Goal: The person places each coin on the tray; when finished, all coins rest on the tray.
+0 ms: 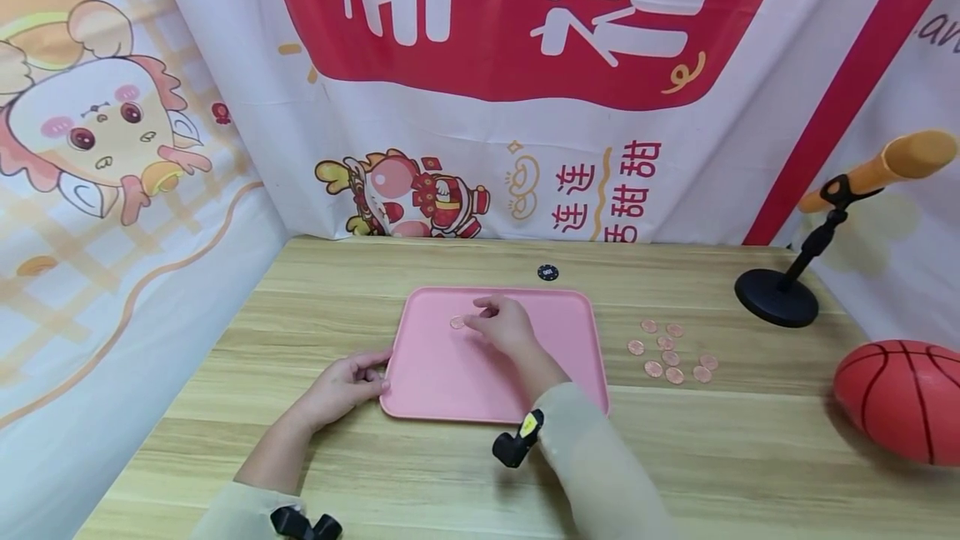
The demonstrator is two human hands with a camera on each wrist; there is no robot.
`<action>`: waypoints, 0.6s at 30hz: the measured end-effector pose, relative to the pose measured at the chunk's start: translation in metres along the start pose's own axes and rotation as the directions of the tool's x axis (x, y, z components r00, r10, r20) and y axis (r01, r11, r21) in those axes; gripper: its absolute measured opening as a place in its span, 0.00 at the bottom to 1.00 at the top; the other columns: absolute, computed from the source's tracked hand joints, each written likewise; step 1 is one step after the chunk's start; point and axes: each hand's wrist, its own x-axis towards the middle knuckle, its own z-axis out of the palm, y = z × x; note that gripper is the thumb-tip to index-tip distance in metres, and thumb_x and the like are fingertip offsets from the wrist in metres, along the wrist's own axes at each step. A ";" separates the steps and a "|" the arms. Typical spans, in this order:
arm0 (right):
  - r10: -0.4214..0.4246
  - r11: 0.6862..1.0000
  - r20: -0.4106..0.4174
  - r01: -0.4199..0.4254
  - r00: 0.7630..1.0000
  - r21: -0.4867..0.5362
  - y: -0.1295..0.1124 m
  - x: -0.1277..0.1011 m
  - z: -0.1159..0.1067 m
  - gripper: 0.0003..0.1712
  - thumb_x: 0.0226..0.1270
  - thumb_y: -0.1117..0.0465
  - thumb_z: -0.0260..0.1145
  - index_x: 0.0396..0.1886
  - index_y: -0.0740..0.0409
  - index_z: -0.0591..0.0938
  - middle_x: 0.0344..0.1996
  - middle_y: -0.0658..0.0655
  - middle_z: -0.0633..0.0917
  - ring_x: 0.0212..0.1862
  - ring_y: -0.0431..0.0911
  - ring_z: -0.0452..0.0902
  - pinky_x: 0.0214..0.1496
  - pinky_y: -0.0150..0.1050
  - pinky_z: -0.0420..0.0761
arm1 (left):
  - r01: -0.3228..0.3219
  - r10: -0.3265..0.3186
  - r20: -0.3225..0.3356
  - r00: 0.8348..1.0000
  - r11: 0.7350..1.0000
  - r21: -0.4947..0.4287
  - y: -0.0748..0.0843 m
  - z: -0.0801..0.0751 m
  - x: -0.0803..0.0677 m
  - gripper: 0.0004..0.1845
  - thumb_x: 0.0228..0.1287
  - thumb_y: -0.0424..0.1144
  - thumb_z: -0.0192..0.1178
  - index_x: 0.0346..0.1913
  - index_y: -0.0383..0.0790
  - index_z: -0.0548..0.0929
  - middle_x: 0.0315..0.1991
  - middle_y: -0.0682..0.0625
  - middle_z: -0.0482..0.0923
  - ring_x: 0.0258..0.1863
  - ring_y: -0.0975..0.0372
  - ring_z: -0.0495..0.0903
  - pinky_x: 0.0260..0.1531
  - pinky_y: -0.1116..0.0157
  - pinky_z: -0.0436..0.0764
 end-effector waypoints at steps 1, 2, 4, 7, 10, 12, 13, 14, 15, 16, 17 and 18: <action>-0.004 1.000 0.001 0.004 1.000 0.002 0.000 -0.001 -0.005 0.27 0.59 0.58 0.73 0.59 0.56 0.81 0.38 0.58 0.82 0.27 0.43 0.77 0.29 0.35 0.81 | 0.001 -0.001 0.000 1.000 1.000 0.001 0.000 0.000 0.000 0.30 0.62 0.34 0.65 0.66 0.27 0.71 0.40 0.41 0.80 0.35 0.67 0.77 0.36 0.73 0.78; -0.011 1.000 0.005 0.011 1.000 -0.002 0.000 -0.002 -0.011 0.27 0.60 0.58 0.73 0.60 0.56 0.80 0.39 0.58 0.82 0.29 0.45 0.78 0.30 0.36 0.82 | 0.004 -0.004 -0.001 1.000 1.000 0.002 0.001 0.000 0.000 0.30 0.62 0.34 0.65 0.65 0.27 0.72 0.40 0.41 0.80 0.35 0.67 0.76 0.36 0.73 0.78; -0.031 0.999 0.009 0.031 0.999 -0.022 -0.001 -0.005 -0.024 0.28 0.61 0.58 0.72 0.61 0.55 0.79 0.43 0.59 0.82 0.34 0.46 0.79 0.34 0.37 0.83 | 0.008 -0.008 0.000 1.000 1.000 0.001 0.001 0.000 0.000 0.30 0.62 0.34 0.65 0.66 0.28 0.72 0.42 0.41 0.79 0.35 0.66 0.76 0.36 0.74 0.77; -0.079 0.993 0.002 0.079 0.997 -0.088 -0.002 -0.012 -0.043 0.29 0.62 0.56 0.71 0.63 0.55 0.78 0.48 0.59 0.82 0.44 0.49 0.79 0.45 0.39 0.83 | 0.009 -0.009 0.006 1.000 1.000 -0.001 0.001 -0.001 0.000 0.30 0.62 0.34 0.65 0.66 0.28 0.72 0.44 0.41 0.78 0.36 0.65 0.76 0.36 0.73 0.77; -0.113 0.981 -0.024 0.107 0.993 -0.163 0.000 -0.020 -0.063 0.28 0.63 0.54 0.70 0.63 0.53 0.78 0.50 0.58 0.83 0.50 0.50 0.78 0.51 0.42 0.80 | 0.006 -0.006 0.010 1.000 1.000 0.000 0.001 -0.001 0.000 0.30 0.62 0.34 0.65 0.66 0.28 0.71 0.45 0.40 0.78 0.37 0.65 0.76 0.37 0.73 0.78; -0.131 0.974 -0.033 0.122 0.991 -0.192 0.004 -0.024 -0.074 0.28 0.64 0.53 0.69 0.63 0.54 0.78 0.50 0.59 0.83 0.51 0.51 0.78 0.53 0.43 0.79 | 0.005 -0.005 0.008 1.000 1.000 0.000 0.000 -0.001 0.000 0.30 0.62 0.34 0.65 0.66 0.28 0.71 0.46 0.40 0.78 0.37 0.65 0.77 0.37 0.73 0.78; -0.138 0.972 -0.038 0.128 0.990 -0.197 0.006 -0.027 -0.080 0.28 0.64 0.54 0.69 0.63 0.55 0.78 0.50 0.60 0.83 0.51 0.51 0.78 0.54 0.44 0.79 | 0.004 -0.004 0.007 1.000 1.000 0.001 0.000 -0.001 0.000 0.30 0.62 0.34 0.65 0.66 0.28 0.71 0.46 0.39 0.78 0.37 0.65 0.77 0.37 0.74 0.78; -0.139 0.971 -0.047 0.126 0.989 -0.205 0.009 -0.029 -0.085 0.28 0.65 0.54 0.68 0.64 0.55 0.78 0.50 0.60 0.83 0.51 0.51 0.78 0.53 0.44 0.79 | 0.003 -0.003 0.006 1.000 1.000 -0.001 0.000 -0.001 0.000 0.30 0.62 0.34 0.65 0.66 0.28 0.71 0.46 0.39 0.78 0.37 0.65 0.77 0.37 0.73 0.78; -0.128 0.972 -0.053 0.114 0.990 -0.203 0.012 -0.032 -0.091 0.28 0.66 0.54 0.68 0.64 0.55 0.77 0.51 0.60 0.83 0.52 0.51 0.77 0.53 0.44 0.78 | 0.002 -0.002 0.006 1.000 1.000 -0.002 -0.001 -0.001 0.000 0.30 0.62 0.34 0.65 0.66 0.28 0.71 0.47 0.39 0.78 0.37 0.65 0.77 0.37 0.73 0.78; -0.114 0.977 -0.057 0.102 0.992 -0.187 0.015 -0.035 -0.096 0.28 0.66 0.54 0.67 0.65 0.56 0.76 0.52 0.61 0.82 0.52 0.52 0.76 0.53 0.43 0.78 | 0.002 -0.002 0.006 1.000 1.000 -0.002 -0.001 -0.001 0.000 0.30 0.62 0.34 0.65 0.66 0.28 0.71 0.46 0.39 0.79 0.37 0.65 0.77 0.37 0.74 0.78; -0.097 0.982 -0.070 0.084 0.993 -0.170 0.018 -0.038 -0.102 0.29 0.66 0.54 0.67 0.65 0.56 0.76 0.53 0.61 0.81 0.53 0.52 0.75 0.53 0.42 0.77 | -0.001 0.001 0.008 1.000 1.000 -0.001 -0.001 -0.001 0.000 0.30 0.62 0.34 0.65 0.66 0.27 0.71 0.46 0.39 0.79 0.37 0.66 0.77 0.37 0.74 0.78; -0.077 0.988 -0.082 0.065 0.994 -0.142 0.021 -0.041 -0.108 0.29 0.66 0.54 0.68 0.65 0.56 0.76 0.54 0.62 0.80 0.53 0.52 0.74 0.52 0.41 0.77 | -0.002 0.002 0.008 1.000 1.000 -0.002 -0.001 -0.001 0.000 0.30 0.62 0.34 0.65 0.66 0.27 0.71 0.46 0.39 0.79 0.36 0.66 0.77 0.37 0.74 0.78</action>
